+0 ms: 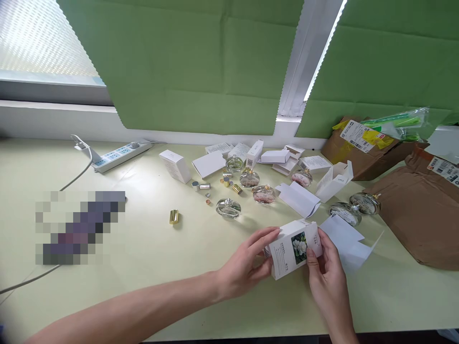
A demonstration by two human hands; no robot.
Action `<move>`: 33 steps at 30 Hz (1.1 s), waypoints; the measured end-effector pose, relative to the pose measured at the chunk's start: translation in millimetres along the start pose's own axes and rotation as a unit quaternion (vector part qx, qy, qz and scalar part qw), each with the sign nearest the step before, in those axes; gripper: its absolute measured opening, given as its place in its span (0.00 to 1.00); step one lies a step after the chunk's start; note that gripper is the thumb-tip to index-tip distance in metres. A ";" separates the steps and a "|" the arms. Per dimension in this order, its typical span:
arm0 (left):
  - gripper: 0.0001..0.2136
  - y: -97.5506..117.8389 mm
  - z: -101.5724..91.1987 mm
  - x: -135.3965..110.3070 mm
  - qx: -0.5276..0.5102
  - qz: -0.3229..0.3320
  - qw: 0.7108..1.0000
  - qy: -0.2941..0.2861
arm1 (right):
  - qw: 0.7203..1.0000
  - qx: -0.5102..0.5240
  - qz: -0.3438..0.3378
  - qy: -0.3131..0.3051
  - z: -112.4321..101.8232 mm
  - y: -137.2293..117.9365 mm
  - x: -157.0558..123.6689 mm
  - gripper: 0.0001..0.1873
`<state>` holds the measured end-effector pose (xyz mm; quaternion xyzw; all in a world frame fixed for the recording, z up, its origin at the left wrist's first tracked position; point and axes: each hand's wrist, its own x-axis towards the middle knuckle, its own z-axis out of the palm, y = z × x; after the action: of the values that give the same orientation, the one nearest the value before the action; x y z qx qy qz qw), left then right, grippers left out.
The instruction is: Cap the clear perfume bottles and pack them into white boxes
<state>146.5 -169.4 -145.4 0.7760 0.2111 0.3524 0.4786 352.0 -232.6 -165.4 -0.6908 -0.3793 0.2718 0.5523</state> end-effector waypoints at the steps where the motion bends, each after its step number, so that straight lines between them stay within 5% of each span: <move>1: 0.31 0.1 -0.2 0.4 -0.008 -0.011 1.000 0.002 | 1.000 0.007 0.000 0.000 0.1 -1.5 -1.0 0.38; 6: 0.29 2.5 -4.0 2.2 -0.059 -0.037 0.998 0.010 | 1.000 0.030 0.009 -0.002 -0.5 -11.4 -6.1 0.37; 9: 0.26 4.3 -4.5 1.2 -0.077 -0.003 0.996 -0.032 | 0.998 0.050 0.037 -0.003 -1.4 -16.8 -4.4 0.36; 13: 0.37 11.2 -4.5 -1.4 0.036 0.047 0.995 -0.083 | 0.992 0.078 0.069 -0.069 -0.7 -29.7 6.6 0.33; 16: 0.41 20.6 -9.4 0.7 0.130 0.045 0.989 -0.052 | 0.991 0.077 0.055 -0.097 5.2 -43.0 14.6 0.34; 21: 0.32 26.8 -18.0 10.0 0.222 -0.025 0.974 0.029 | 0.983 0.044 0.032 -0.175 21.6 -52.6 14.9 0.34; 25: 0.28 21.7 -19.5 13.3 0.244 -0.065 0.967 -0.012 | 0.966 -0.067 -0.044 -0.246 19.6 -56.0 32.7 0.29; 28: 0.27 21.8 -22.9 14.8 0.261 -0.060 0.963 -0.045 | 0.954 -0.221 -0.163 -0.117 14.2 -62.4 70.1 0.24; 33: 0.26 29.4 -33.5 18.0 0.289 -0.030 0.952 -0.098 | 0.855 -0.472 -0.168 -0.131 32.2 -56.1 128.4 0.37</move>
<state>133.1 -150.8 -103.2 0.9051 0.2793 0.1840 0.2627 386.4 -103.2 -113.2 -0.7521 -0.6415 0.0512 0.1423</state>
